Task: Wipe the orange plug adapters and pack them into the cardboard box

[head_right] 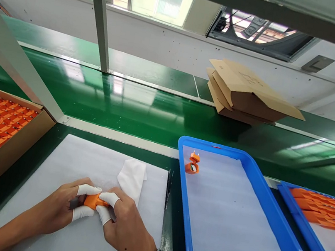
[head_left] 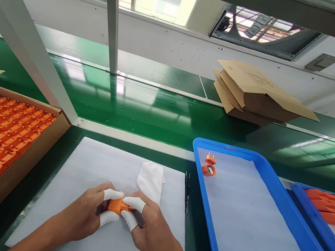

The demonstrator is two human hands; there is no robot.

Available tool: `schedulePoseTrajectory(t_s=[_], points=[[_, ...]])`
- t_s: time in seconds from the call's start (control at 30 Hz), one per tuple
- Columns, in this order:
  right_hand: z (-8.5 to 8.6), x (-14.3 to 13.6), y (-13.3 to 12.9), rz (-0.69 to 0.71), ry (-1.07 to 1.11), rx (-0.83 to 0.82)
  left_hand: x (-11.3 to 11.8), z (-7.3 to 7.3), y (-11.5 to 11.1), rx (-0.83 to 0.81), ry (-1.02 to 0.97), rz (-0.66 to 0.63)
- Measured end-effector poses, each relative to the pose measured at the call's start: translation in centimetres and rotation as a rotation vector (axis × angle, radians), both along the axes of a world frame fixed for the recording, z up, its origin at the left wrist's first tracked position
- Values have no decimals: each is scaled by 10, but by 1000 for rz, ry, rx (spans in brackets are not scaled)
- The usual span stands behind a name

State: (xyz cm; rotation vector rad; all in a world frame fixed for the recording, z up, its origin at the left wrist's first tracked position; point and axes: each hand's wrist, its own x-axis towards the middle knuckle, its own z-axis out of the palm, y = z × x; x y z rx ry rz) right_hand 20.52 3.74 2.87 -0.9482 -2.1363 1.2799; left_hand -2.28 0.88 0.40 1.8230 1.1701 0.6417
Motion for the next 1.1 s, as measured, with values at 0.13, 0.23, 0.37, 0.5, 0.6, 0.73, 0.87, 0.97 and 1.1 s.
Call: schedulePoseTrajectory(t_s=[0.13,0.23,0.37,0.5,0.6,0.73,0.87,0.97,1.1], points=[[1,0,-1,-16,10,-3,1,2,-1,-31,14,9],[1,2,0,-6,31,7,1,8,-2,-58,26,-7],[0,4,0,-11,22,25,0,15,0,-57,42,-32],[-3,5,-1,-22,15,27,-1,15,0,-60,43,-47],[-6,4,-1,-29,27,37,-2,10,-1,-49,42,-39],[-9,2,-3,-35,33,48,0,5,-2,-35,29,-24],[-5,2,-5,-26,8,51,1,4,-3,-35,23,-11],[-1,3,-5,-9,-7,50,1,3,-3,-48,23,-19],[2,4,-3,6,-16,62,1,4,-3,-41,31,-24]])
